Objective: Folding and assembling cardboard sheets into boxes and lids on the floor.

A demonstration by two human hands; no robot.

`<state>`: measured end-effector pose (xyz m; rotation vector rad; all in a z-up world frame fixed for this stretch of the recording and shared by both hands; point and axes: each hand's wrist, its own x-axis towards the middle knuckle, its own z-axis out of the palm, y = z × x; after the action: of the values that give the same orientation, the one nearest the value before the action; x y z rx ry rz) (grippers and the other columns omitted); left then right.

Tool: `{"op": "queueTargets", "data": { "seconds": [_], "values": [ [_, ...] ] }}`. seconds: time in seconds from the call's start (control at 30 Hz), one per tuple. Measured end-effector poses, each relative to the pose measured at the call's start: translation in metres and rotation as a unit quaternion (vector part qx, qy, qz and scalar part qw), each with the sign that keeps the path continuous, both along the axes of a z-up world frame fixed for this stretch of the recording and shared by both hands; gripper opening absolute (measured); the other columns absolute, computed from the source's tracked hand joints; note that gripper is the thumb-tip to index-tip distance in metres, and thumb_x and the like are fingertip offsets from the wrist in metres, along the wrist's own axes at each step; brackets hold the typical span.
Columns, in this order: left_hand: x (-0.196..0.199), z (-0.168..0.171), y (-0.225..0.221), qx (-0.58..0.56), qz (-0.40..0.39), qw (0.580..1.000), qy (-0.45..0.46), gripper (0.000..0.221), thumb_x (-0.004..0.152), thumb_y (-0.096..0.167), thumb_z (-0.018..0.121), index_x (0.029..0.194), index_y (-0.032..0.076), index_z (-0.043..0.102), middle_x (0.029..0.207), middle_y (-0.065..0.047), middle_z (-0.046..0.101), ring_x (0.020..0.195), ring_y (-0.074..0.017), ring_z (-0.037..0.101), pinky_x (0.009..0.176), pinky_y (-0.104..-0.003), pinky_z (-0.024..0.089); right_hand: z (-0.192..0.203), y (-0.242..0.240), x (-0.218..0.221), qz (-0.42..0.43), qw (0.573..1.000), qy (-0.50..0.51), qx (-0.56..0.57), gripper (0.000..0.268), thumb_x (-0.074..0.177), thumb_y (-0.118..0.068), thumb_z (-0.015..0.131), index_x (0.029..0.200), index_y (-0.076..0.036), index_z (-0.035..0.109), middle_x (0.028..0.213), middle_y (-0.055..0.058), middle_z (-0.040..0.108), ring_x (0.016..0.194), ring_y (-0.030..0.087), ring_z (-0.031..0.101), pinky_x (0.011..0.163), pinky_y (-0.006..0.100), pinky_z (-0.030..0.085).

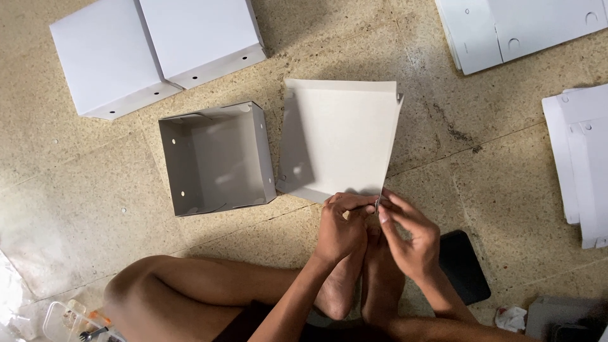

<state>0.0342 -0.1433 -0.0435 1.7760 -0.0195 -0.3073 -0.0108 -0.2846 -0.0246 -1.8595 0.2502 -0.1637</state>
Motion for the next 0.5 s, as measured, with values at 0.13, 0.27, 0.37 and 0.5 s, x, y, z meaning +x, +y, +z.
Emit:
{"op": "queueTargets", "data": {
  "seconds": [0.13, 0.27, 0.37, 0.5],
  "values": [
    [0.020, 0.051, 0.006, -0.028, -0.018, 0.998, 0.049, 0.030, 0.077, -0.012, 0.072, 0.097, 0.009, 0.079, 0.081, -0.007, 0.073, 0.072, -0.0115, 0.056, 0.063, -0.023, 0.048, 0.014, 0.006, 0.000, 0.073, 0.986, -0.093, -0.118, 0.024, 0.085, 0.001, 0.067, 0.108, 0.008, 0.070, 0.136, 0.024, 0.060, 0.107, 0.025, 0.071, 0.083, 0.028, 0.062],
    [0.016, 0.064, 0.015, 0.004, -0.073, 0.993, 0.090, 0.023, 0.080, -0.005, 0.070, 0.096, 0.008, 0.080, 0.075, -0.006, 0.069, 0.065, -0.0116, 0.052, 0.057, -0.023, 0.043, 0.007, -0.001, 0.003, 0.039, 0.997, -0.059, -0.016, 0.014, 0.086, -0.003, 0.069, 0.099, 0.002, 0.069, 0.116, 0.022, 0.070, 0.084, 0.018, 0.075, 0.067, 0.023, 0.063],
    [0.004, 0.063, 0.021, 0.037, -0.136, 0.987, 0.081, 0.025, 0.080, -0.006, 0.067, 0.097, 0.008, 0.079, 0.072, -0.006, 0.071, 0.056, -0.0115, 0.053, 0.050, -0.022, 0.043, -0.003, -0.010, 0.013, 0.011, 0.995, -0.051, 0.086, 0.024, 0.090, -0.003, 0.066, 0.112, 0.001, 0.057, 0.111, 0.018, 0.071, 0.089, 0.020, 0.074, 0.077, 0.028, 0.066],
    [-0.014, 0.078, 0.027, 0.101, -0.201, 0.970, 0.091, 0.024, 0.079, 0.002, 0.066, 0.097, 0.012, 0.079, 0.076, -0.005, 0.072, 0.067, -0.0166, 0.057, 0.082, -0.031, 0.046, -0.002, -0.023, 0.021, -0.067, 0.982, -0.004, 0.176, 0.051, 0.092, 0.005, 0.061, 0.138, 0.003, 0.041, 0.127, 0.019, 0.062, 0.109, 0.022, 0.065, 0.095, 0.030, 0.057]
  ]
}}
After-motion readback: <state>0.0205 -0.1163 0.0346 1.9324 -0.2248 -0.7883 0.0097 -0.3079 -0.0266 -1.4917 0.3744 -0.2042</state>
